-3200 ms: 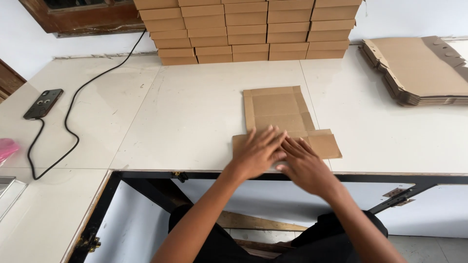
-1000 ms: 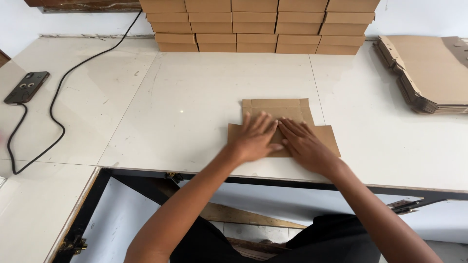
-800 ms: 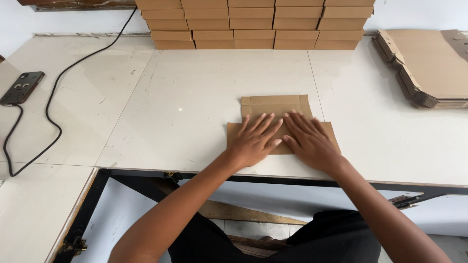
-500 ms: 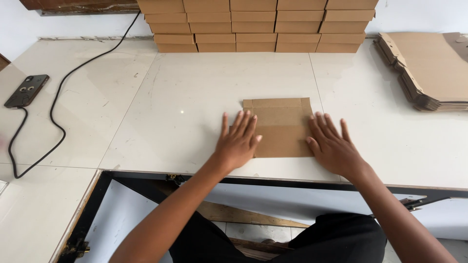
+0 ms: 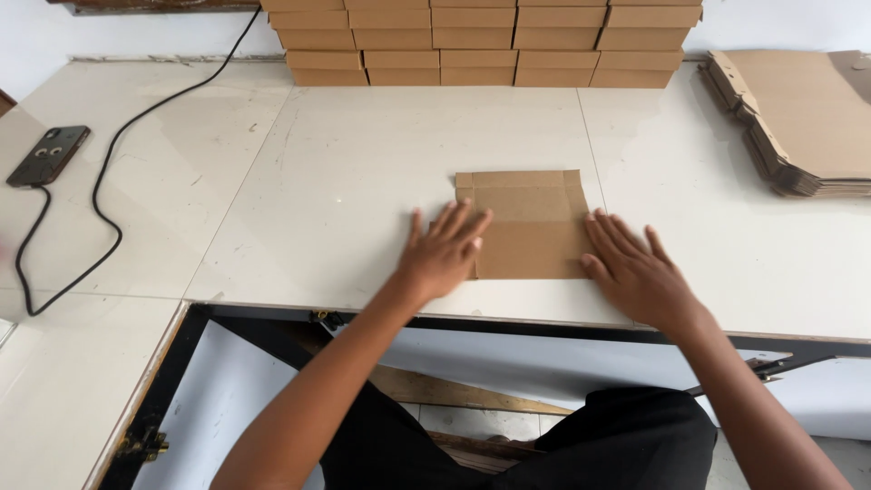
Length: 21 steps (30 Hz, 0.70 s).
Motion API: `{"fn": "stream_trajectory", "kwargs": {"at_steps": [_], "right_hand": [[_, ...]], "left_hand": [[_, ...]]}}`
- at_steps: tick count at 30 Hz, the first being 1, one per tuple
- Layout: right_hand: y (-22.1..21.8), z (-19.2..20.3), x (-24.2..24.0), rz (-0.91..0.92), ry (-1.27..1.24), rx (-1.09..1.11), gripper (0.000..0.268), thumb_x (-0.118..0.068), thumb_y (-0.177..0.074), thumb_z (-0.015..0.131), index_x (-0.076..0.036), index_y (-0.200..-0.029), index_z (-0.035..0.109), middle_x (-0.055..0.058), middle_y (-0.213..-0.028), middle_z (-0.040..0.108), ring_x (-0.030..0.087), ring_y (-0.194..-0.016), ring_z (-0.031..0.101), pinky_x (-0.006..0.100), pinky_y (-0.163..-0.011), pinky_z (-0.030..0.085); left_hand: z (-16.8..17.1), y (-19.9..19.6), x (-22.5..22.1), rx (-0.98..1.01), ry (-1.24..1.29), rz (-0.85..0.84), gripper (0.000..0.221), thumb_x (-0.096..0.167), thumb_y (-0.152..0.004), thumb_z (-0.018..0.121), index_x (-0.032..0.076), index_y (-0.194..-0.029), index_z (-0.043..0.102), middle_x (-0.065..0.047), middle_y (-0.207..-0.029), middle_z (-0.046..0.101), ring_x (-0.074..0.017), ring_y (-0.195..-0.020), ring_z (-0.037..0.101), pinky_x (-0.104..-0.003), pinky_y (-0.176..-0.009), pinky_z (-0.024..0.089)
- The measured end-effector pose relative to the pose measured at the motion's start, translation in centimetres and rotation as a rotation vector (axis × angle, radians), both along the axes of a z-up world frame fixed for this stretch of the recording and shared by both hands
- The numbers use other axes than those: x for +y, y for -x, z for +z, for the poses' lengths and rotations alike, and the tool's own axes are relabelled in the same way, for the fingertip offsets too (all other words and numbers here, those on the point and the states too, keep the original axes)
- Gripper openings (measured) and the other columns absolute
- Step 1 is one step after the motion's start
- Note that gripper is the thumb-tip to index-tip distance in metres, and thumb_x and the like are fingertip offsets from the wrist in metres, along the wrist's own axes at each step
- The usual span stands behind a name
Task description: The person folds flat cardboard pieces into small rectangular boxes by hand, creasing the flaps and tucking them to form the box shape. After completing each box, the person places it on a stack of finished boxes. The person then picks up a larger flat cardboard piece and begins folding it.
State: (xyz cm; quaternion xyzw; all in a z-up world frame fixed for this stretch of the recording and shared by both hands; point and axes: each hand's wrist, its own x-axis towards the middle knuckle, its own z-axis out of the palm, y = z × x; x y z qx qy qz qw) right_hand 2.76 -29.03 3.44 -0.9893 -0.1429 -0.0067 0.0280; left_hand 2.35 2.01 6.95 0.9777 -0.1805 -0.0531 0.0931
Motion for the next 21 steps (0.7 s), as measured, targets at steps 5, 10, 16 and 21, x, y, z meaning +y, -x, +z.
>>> {"fn": "stream_trajectory", "kwargs": {"at_steps": [5, 10, 16, 21], "right_hand": [[-0.5, -1.5, 1.6, 0.017, -0.015, -0.047, 0.068, -0.052, -0.110, 0.018, -0.012, -0.165, 0.023, 0.011, -0.171, 0.022, 0.027, -0.158, 0.018, 0.048, -0.129, 0.006], [-0.3, -2.1, 10.0, 0.264, -0.115, -0.098, 0.066, -0.054, -0.110, 0.019, -0.020, -0.166, 0.021, 0.007, -0.173, 0.017, 0.024, -0.158, 0.015, 0.048, -0.127, 0.007], [0.4, -0.9, 9.2, 0.294, -0.211, -0.107, 0.071, -0.063, -0.107, 0.021, -0.024, -0.165, 0.027, 0.007, -0.169, 0.029, 0.026, -0.155, 0.028, 0.052, -0.126, 0.015], [-1.4, -1.5, 1.6, -0.141, -0.091, 0.029, 0.081, -0.070, -0.103, 0.016, -0.022, -0.168, 0.015, 0.004, -0.174, 0.011, 0.025, -0.160, 0.010, 0.056, -0.128, 0.000]], "left_hand": [[-1.5, -0.5, 0.6, -0.013, -0.029, 0.043, 0.059, 0.040, -0.107, 0.013, 0.030, -0.166, 0.015, -0.008, -0.173, 0.011, -0.0280, -0.160, 0.007, -0.065, -0.123, -0.005], [-0.3, 0.3, 0.3, -0.004, -0.012, 0.053, 0.059, 0.039, -0.108, 0.016, 0.030, -0.166, 0.017, -0.007, -0.173, 0.012, -0.0285, -0.160, 0.008, -0.065, -0.123, -0.003], [-1.7, -0.3, 0.2, -0.015, -0.011, 0.086, 0.058, 0.042, -0.109, 0.016, 0.030, -0.166, 0.017, -0.003, -0.174, 0.011, -0.0245, -0.160, 0.008, -0.062, -0.125, -0.002], [-2.0, -0.4, 0.6, -0.047, 0.036, 0.090, 0.059, 0.042, -0.108, 0.017, 0.031, -0.166, 0.019, -0.003, -0.173, 0.013, -0.0252, -0.160, 0.009, -0.064, -0.124, -0.003]]}}
